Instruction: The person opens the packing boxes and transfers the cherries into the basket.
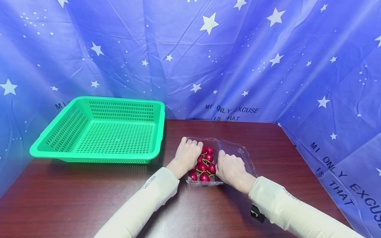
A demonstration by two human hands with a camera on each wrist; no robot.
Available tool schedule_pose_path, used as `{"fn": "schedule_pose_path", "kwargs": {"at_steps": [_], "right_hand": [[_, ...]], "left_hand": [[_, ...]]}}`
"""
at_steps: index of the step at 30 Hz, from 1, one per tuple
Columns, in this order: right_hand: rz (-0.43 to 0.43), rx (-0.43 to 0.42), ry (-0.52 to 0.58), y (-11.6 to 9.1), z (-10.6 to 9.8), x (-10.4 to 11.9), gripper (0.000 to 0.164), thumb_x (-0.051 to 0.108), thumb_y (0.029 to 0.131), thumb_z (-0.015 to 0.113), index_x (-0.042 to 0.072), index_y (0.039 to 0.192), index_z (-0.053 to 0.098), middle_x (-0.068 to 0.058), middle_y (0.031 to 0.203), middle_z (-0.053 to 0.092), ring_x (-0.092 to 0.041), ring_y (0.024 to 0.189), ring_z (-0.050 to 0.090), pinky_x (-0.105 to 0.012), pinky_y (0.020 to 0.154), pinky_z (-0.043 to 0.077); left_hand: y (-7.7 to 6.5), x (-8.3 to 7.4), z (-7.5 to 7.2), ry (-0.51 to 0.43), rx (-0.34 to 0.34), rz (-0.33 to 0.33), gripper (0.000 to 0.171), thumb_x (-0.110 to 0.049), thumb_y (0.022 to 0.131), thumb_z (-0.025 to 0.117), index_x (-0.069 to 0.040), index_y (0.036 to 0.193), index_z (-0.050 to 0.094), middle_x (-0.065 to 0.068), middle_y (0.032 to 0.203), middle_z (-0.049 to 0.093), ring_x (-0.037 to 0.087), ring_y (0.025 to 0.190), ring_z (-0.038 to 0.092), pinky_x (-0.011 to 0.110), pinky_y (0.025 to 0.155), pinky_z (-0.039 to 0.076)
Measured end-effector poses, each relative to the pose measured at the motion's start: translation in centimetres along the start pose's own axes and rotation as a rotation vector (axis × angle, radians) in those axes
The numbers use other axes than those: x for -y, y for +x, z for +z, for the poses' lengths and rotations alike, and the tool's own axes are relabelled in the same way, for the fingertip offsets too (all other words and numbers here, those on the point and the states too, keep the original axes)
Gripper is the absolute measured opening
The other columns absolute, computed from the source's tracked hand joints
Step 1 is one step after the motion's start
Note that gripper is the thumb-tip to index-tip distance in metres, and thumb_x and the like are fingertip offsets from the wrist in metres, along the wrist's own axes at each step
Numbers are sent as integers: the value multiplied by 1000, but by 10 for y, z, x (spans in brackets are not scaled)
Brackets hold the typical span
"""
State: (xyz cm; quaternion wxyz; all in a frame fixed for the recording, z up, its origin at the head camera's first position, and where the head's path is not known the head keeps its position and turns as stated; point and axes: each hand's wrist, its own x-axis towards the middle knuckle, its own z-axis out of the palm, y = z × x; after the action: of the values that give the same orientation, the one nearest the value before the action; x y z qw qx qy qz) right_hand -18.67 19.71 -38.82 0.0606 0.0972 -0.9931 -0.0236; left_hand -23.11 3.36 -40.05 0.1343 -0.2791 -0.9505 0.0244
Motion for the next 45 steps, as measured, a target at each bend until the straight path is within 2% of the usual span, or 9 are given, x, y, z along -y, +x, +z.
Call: {"fn": "schedule_pose_path", "kwargs": {"at_steps": [9, 15, 21, 27, 35, 38, 45], "right_hand": [[-4, 0, -4, 0, 0, 0, 21, 17, 80, 59, 1, 79, 45, -20, 65, 64, -42, 61, 64, -53, 47, 52], [6, 8, 4, 0, 0, 1, 22, 18, 81, 59, 2, 79, 45, -19, 65, 65, -42, 62, 64, -53, 49, 52], [24, 23, 18, 0, 0, 0, 20, 18, 82, 58, 2, 79, 46, -19, 66, 65, -42, 63, 64, -54, 50, 53], [29, 16, 25, 1, 0, 1, 21, 18, 81, 58, 2, 78, 45, -20, 67, 65, -43, 63, 64, -54, 49, 52], [24, 12, 29, -1, 1, 0, 21, 18, 81, 59, 2, 78, 46, -20, 66, 65, -43, 63, 64, -55, 50, 52], [28, 21, 29, -1, 1, 1, 20, 17, 80, 58, 2, 78, 46, -20, 67, 65, -42, 64, 64, -54, 50, 52], [26, 33, 17, 1, 1, 2, 21, 16, 78, 61, 2, 79, 46, -20, 68, 65, -41, 64, 65, -54, 50, 53]], "left_hand": [[-3, 0, 0, -1, -19, -11, 33, -25, 76, 75, -11, 103, 62, 9, 91, 74, 26, 84, 65, 39, 79, 44], [-3, -2, 1, 57, -29, 3, 26, -26, 78, 74, -15, 101, 69, 7, 91, 74, 22, 84, 67, 38, 80, 46], [-1, -5, 2, 62, 18, -5, 21, -25, 81, 71, -19, 101, 71, 7, 95, 72, 25, 82, 67, 40, 83, 44], [-1, -7, 1, 61, 51, -16, 13, -22, 84, 68, -19, 96, 73, 7, 91, 71, 26, 83, 64, 42, 82, 42], [-2, -7, 0, 47, 86, -7, 18, -24, 82, 70, -19, 99, 71, 6, 93, 72, 27, 88, 61, 43, 85, 40], [-3, -6, 0, 33, 77, 6, 20, -25, 81, 71, -19, 100, 71, 6, 94, 71, 27, 89, 61, 43, 86, 39], [-3, -3, 2, 64, -8, 52, 24, -28, 78, 74, -19, 100, 72, 6, 93, 70, 24, 87, 60, 40, 83, 38]]}}
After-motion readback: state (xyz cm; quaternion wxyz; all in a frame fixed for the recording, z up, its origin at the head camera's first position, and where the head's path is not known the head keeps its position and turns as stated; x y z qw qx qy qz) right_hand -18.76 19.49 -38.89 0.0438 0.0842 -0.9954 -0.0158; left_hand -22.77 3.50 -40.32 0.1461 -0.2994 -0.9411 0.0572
